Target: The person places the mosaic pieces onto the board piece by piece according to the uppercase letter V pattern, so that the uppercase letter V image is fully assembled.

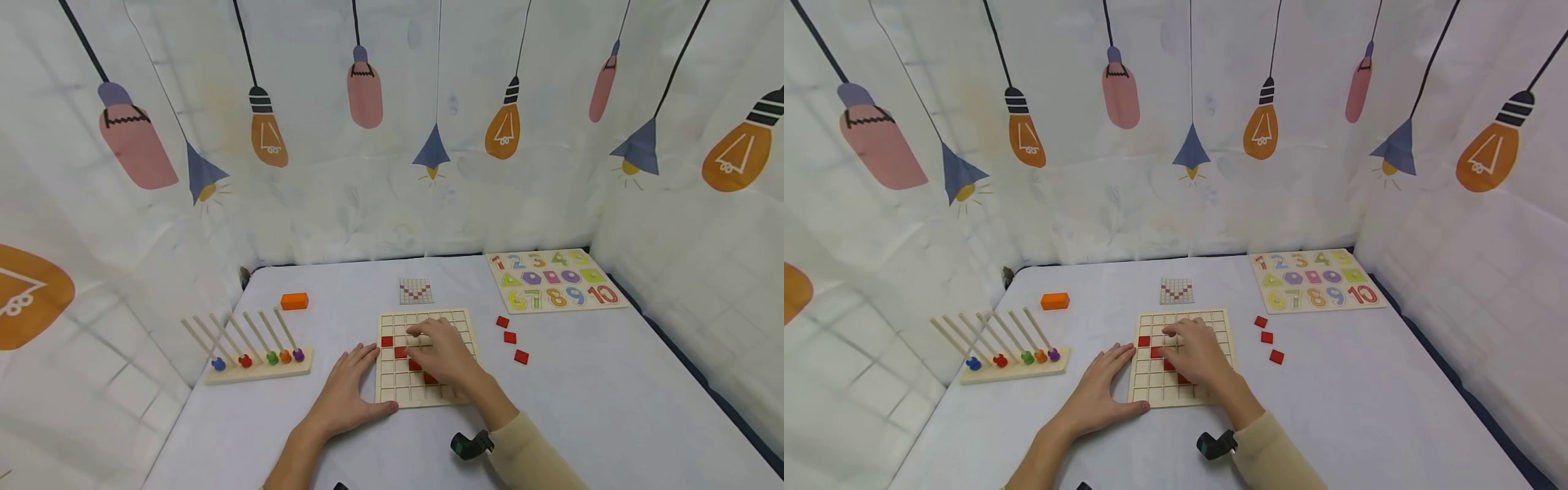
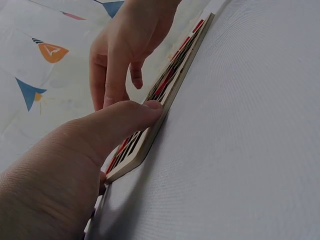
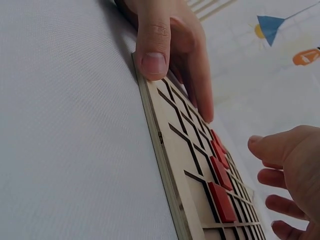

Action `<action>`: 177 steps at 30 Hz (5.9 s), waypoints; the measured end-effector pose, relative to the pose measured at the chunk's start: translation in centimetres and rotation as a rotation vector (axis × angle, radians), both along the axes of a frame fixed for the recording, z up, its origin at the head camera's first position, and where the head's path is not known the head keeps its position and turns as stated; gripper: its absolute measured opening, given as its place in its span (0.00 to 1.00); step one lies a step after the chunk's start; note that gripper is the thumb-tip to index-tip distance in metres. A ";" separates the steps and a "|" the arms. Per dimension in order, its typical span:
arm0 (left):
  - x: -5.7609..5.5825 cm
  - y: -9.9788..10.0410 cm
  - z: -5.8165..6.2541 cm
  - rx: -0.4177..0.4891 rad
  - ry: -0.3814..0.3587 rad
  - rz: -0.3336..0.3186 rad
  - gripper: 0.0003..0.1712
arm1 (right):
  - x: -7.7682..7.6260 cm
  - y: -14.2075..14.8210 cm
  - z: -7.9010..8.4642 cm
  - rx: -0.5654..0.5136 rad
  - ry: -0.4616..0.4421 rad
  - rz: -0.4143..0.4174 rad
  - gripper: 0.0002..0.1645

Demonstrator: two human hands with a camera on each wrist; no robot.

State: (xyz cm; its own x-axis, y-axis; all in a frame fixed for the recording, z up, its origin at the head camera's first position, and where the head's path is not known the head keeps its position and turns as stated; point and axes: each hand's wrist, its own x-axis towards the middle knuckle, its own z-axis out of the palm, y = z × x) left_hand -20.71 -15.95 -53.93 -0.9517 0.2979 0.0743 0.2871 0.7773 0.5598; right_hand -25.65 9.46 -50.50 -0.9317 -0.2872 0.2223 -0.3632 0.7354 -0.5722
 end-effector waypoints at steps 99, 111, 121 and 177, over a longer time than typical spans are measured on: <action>0.2 0.1 0.1 0.013 -0.006 0.000 0.69 | 5.4 18.2 -2.3 0.025 0.025 -0.338 0.25; 0.3 0.1 0.2 0.015 -0.035 0.007 0.68 | 5.3 18.7 -3.0 0.035 0.012 -0.366 0.23; 0.3 0.0 0.1 0.022 -0.030 0.007 0.68 | 5.3 18.7 -3.1 0.032 0.011 -0.366 0.17; 0.3 0.2 0.2 0.016 -0.035 0.011 0.68 | 4.4 14.5 -1.6 -0.002 -0.027 -0.188 0.15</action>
State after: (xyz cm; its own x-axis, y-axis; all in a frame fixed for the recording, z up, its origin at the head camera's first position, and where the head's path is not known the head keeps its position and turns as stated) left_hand -20.42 -15.80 -53.75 -0.9569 0.2869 0.0455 0.2588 0.7710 0.5818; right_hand -21.30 23.99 -52.08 -0.9747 -0.1068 0.1964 -0.2036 0.7875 -0.5818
